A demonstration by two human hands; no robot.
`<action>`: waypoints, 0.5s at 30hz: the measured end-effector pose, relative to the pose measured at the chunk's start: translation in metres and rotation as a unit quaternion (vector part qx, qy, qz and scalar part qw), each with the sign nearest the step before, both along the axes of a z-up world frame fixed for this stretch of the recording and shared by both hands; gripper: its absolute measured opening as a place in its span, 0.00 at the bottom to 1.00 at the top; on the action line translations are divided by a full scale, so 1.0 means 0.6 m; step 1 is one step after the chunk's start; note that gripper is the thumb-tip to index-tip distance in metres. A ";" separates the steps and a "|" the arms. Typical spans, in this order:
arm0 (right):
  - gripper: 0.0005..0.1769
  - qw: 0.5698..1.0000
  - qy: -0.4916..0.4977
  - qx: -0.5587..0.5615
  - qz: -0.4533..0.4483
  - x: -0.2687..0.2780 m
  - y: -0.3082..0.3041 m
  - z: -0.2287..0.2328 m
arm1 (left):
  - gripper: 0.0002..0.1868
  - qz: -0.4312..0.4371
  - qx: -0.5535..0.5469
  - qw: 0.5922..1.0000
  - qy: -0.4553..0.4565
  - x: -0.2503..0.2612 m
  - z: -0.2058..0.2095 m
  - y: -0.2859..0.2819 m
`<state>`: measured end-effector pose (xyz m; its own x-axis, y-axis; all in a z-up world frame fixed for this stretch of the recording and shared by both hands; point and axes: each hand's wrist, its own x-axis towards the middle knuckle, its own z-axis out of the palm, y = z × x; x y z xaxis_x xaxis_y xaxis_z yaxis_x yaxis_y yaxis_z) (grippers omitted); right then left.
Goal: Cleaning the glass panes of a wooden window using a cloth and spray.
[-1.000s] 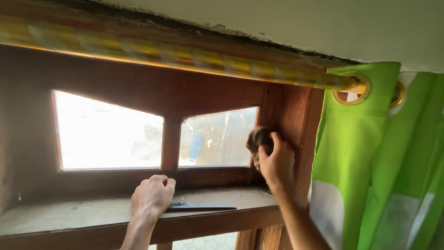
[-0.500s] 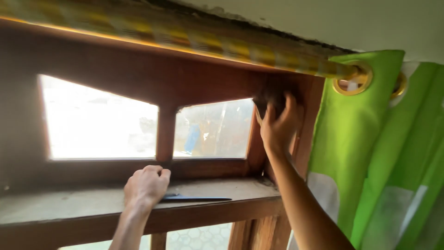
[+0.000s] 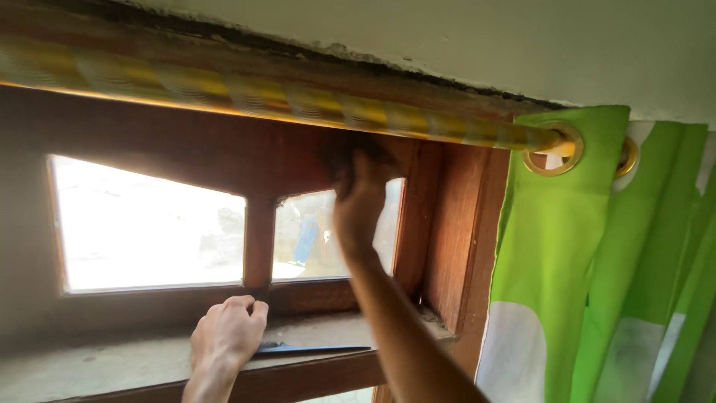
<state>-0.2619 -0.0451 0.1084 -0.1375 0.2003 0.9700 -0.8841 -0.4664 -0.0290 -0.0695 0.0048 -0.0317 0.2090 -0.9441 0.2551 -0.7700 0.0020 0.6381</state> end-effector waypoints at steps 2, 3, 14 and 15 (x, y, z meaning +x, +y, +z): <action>0.18 1.000 0.006 0.020 0.017 0.059 0.027 -0.007 | 0.25 -0.002 0.007 1.000 0.000 -0.003 0.003 0.011; 0.18 0.999 0.011 0.038 0.034 0.090 0.039 -0.007 | 0.24 -0.003 0.011 1.000 -0.001 -0.001 0.008 0.015; 0.19 0.929 0.245 0.238 0.143 0.060 0.113 -0.124 | 0.22 -0.022 0.000 1.000 0.015 0.008 0.014 0.031; 0.21 0.909 0.286 0.265 0.149 0.050 0.108 -0.138 | 0.21 -0.025 -0.008 1.000 0.014 0.007 0.013 0.028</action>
<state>-0.2319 0.0199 0.0256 0.4477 -0.2794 0.8494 -0.6615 -0.7426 0.1044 -0.0653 0.0216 -0.0239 0.1693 -0.9495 0.2643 -0.7509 0.0494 0.6585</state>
